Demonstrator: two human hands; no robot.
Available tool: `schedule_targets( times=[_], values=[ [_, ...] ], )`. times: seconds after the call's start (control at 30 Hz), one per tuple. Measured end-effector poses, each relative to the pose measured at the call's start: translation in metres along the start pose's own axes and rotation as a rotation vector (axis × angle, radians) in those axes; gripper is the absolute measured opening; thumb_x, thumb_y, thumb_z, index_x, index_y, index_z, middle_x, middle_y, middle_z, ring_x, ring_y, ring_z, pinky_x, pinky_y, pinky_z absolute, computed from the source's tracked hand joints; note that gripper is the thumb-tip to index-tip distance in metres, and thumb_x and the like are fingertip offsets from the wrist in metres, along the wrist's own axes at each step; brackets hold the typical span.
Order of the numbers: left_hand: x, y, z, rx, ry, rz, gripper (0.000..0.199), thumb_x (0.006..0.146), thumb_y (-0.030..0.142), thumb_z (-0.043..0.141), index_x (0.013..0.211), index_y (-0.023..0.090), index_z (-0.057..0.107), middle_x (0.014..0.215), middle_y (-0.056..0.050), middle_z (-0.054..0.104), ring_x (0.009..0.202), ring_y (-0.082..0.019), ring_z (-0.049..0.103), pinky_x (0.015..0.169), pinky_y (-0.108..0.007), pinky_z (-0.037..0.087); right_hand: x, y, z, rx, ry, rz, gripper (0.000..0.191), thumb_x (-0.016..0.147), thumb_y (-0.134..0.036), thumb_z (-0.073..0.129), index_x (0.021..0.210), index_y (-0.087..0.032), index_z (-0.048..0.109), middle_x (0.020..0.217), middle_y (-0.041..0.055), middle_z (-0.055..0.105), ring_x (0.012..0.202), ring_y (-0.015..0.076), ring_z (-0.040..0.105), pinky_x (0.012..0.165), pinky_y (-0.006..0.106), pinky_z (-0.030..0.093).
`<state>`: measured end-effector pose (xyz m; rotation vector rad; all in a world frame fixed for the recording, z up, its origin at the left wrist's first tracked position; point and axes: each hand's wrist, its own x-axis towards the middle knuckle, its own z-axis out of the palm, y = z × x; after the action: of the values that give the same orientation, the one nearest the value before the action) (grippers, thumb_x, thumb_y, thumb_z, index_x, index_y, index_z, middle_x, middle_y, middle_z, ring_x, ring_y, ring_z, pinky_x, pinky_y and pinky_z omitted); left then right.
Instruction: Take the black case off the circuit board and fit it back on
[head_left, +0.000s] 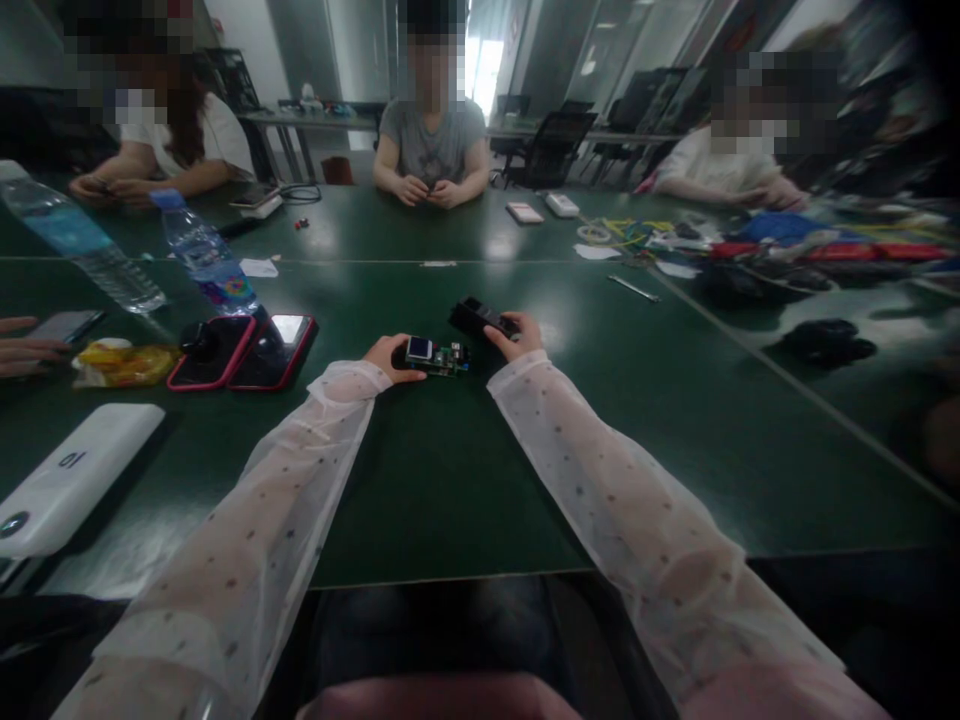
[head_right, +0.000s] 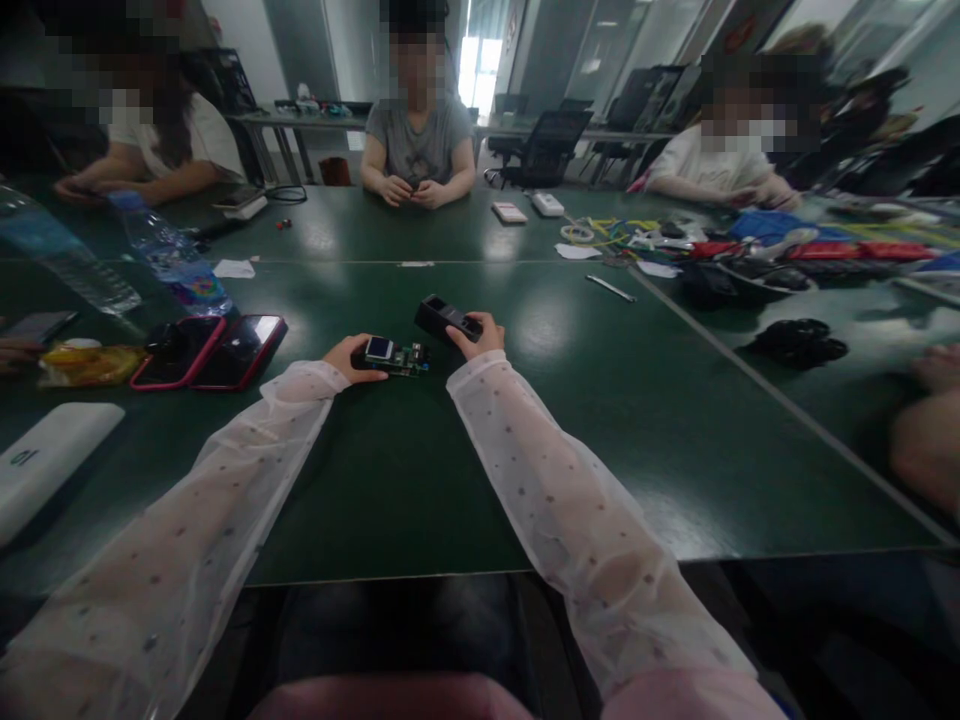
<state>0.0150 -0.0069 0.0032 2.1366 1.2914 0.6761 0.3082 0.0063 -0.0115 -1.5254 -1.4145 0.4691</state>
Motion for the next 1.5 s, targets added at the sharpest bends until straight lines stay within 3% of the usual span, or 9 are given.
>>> schedule_targets(
  times=[0.33, 0.53, 0.7, 0.83, 1.03, 1.2, 1.3, 1.4, 1.5],
  values=[
    [0.000, -0.001, -0.001, -0.041, -0.015, -0.055, 0.066, 0.059, 0.041, 0.084, 0.114, 0.016, 0.058, 0.115, -0.013, 0.063, 0.111, -0.030, 0.061, 0.099, -0.049, 0.046, -0.010, -0.011, 0.000, -0.253, -0.070, -0.093, 0.056, 0.067, -0.051, 0.072, 0.115, -0.024, 0.062, 0.108, 0.0101, 0.061, 0.113, 0.0341, 0.052, 0.099, 0.053, 0.043],
    [-0.003, 0.003, 0.000, -0.263, 0.052, -0.027, 0.061, 0.056, 0.031, 0.086, 0.109, 0.016, 0.060, 0.114, -0.013, 0.068, 0.112, -0.027, 0.064, 0.103, -0.049, 0.044, -0.020, -0.033, -0.007, -0.217, 0.053, -0.312, 0.051, 0.079, -0.057, 0.062, 0.119, -0.027, 0.060, 0.114, 0.0105, 0.062, 0.117, 0.0350, 0.048, 0.102, 0.057, 0.038],
    [-0.003, 0.003, 0.002, -0.402, 0.112, -0.040, 0.060, 0.056, 0.030, 0.086, 0.109, 0.013, 0.064, 0.108, -0.013, 0.072, 0.102, -0.025, 0.068, 0.099, -0.050, 0.048, -0.038, -0.057, 0.003, -0.134, -0.232, -0.529, 0.058, 0.076, -0.051, 0.069, 0.127, -0.026, 0.056, 0.113, 0.0102, 0.063, 0.116, 0.0337, 0.050, 0.103, 0.053, 0.041],
    [-0.002, 0.004, 0.003, -0.488, 0.119, -0.064, 0.061, 0.055, 0.027, 0.087, 0.109, 0.011, 0.065, 0.107, -0.014, 0.072, 0.100, -0.025, 0.069, 0.099, -0.049, 0.049, -0.044, -0.050, 0.020, -0.144, -0.436, -0.536, 0.066, 0.074, -0.040, 0.072, 0.135, -0.026, 0.050, 0.120, 0.0096, 0.063, 0.109, 0.0306, 0.056, 0.099, 0.051, 0.045],
    [-0.003, 0.007, 0.004, -0.461, 0.097, 0.004, 0.068, 0.058, 0.026, 0.085, 0.119, 0.012, 0.059, 0.117, -0.016, 0.069, 0.107, -0.026, 0.066, 0.096, -0.046, 0.051, -0.044, -0.039, 0.028, -0.127, -0.451, -0.527, 0.048, 0.080, -0.034, 0.067, 0.126, -0.024, 0.057, 0.121, 0.0090, 0.065, 0.107, 0.0292, 0.058, 0.098, 0.050, 0.045],
    [-0.001, -0.001, 0.006, -0.271, 0.122, 0.042, 0.067, 0.054, 0.037, 0.087, 0.112, 0.015, 0.061, 0.108, -0.011, 0.070, 0.102, -0.027, 0.067, 0.093, -0.046, 0.052, -0.046, -0.044, 0.029, -0.140, -0.469, -0.581, 0.048, 0.081, -0.040, 0.066, 0.125, -0.024, 0.058, 0.117, 0.0101, 0.065, 0.107, 0.0304, 0.056, 0.097, 0.051, 0.044],
    [-0.001, -0.002, 0.006, -0.199, 0.117, 0.043, 0.064, 0.053, 0.041, 0.087, 0.106, 0.016, 0.062, 0.103, -0.009, 0.070, 0.099, -0.026, 0.067, 0.093, -0.046, 0.051, -0.044, -0.050, 0.023, -0.162, -0.403, -0.618, 0.044, 0.084, -0.050, 0.060, 0.121, -0.027, 0.061, 0.114, 0.0095, 0.065, 0.109, 0.0308, 0.054, 0.100, 0.053, 0.042],
    [-0.002, 0.000, 0.007, -0.231, 0.106, 0.064, 0.064, 0.054, 0.039, 0.087, 0.107, 0.017, 0.059, 0.105, -0.009, 0.069, 0.101, -0.025, 0.066, 0.094, -0.045, 0.050, -0.034, -0.047, 0.011, -0.190, -0.175, -0.585, 0.040, 0.088, -0.055, 0.052, 0.116, -0.029, 0.063, 0.116, 0.0094, 0.062, 0.117, 0.0319, 0.049, 0.107, 0.055, 0.034],
    [-0.002, 0.000, 0.007, -0.231, 0.108, 0.068, 0.061, 0.056, 0.038, 0.086, 0.108, 0.019, 0.059, 0.106, -0.008, 0.068, 0.103, -0.024, 0.065, 0.096, -0.046, 0.048, -0.019, -0.031, 0.000, -0.275, -0.039, -0.482, 0.051, 0.078, -0.061, 0.063, 0.120, -0.033, 0.061, 0.124, 0.0094, 0.056, 0.123, 0.0373, 0.044, 0.106, 0.061, 0.033]
  ],
)
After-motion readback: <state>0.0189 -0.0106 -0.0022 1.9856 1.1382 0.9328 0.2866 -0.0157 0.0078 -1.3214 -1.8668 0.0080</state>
